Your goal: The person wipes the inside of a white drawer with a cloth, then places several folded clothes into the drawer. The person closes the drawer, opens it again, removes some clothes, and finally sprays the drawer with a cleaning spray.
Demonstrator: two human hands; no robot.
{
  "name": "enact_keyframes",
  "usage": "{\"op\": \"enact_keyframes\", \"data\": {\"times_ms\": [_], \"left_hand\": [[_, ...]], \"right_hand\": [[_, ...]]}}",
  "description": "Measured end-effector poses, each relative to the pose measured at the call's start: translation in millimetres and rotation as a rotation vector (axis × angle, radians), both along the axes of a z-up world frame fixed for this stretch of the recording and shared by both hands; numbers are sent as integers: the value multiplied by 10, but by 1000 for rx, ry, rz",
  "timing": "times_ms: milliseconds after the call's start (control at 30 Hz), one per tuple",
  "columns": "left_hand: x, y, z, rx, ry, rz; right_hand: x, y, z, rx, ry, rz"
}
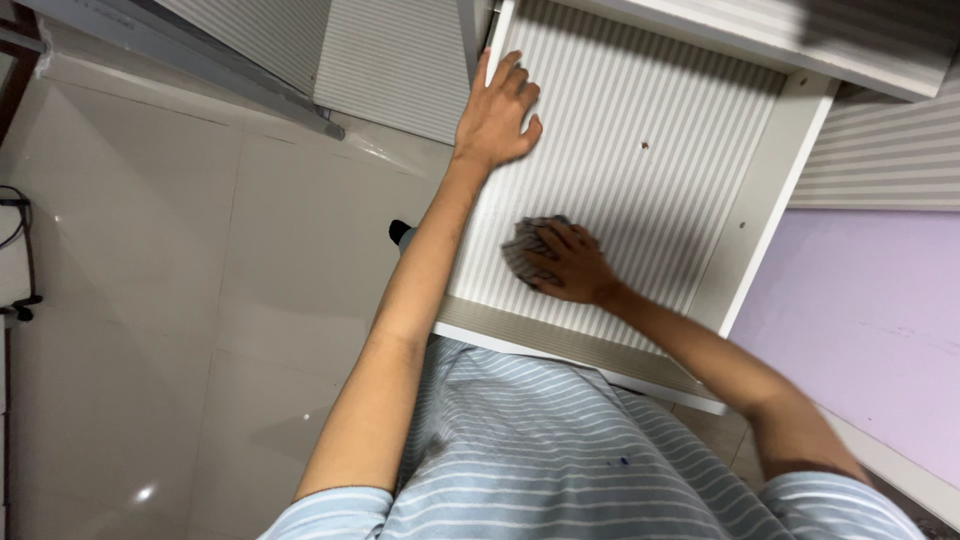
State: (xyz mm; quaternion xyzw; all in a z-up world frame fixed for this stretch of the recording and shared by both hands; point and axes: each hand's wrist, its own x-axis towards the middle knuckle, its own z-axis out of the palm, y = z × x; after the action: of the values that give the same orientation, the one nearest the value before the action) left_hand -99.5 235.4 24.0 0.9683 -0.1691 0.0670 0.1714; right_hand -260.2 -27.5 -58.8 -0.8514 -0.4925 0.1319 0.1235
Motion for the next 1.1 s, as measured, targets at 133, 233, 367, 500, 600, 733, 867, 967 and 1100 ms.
{"op": "enact_keyframes", "data": {"times_ms": [133, 233, 367, 500, 600, 733, 867, 967, 1100], "left_hand": [[8, 17, 23, -11, 24, -2], [-2, 8, 46, -11, 39, -3], [-19, 2, 74, -28, 23, 7], [-45, 1, 121, -42, 52, 10], [-42, 11, 127, -47, 54, 13], [-39, 0, 88, -50, 26, 14], [-50, 3, 87, -41, 37, 14], [-47, -3, 93, -47, 30, 12], [-58, 7, 108, -48, 33, 18]], "right_hand": [[-239, 509, 33, -63, 112, 27], [-378, 412, 85, -53, 203, 171], [-282, -140, 121, -64, 190, 258], [-186, -522, 62, 18, 113, 322], [-184, -446, -28, 96, 64, 340], [-208, -7, -89, 226, 16, 342], [-229, 642, -74, 183, 30, 378], [-187, 859, -73, 170, 60, 373], [-153, 737, -34, 201, 37, 310]]}}
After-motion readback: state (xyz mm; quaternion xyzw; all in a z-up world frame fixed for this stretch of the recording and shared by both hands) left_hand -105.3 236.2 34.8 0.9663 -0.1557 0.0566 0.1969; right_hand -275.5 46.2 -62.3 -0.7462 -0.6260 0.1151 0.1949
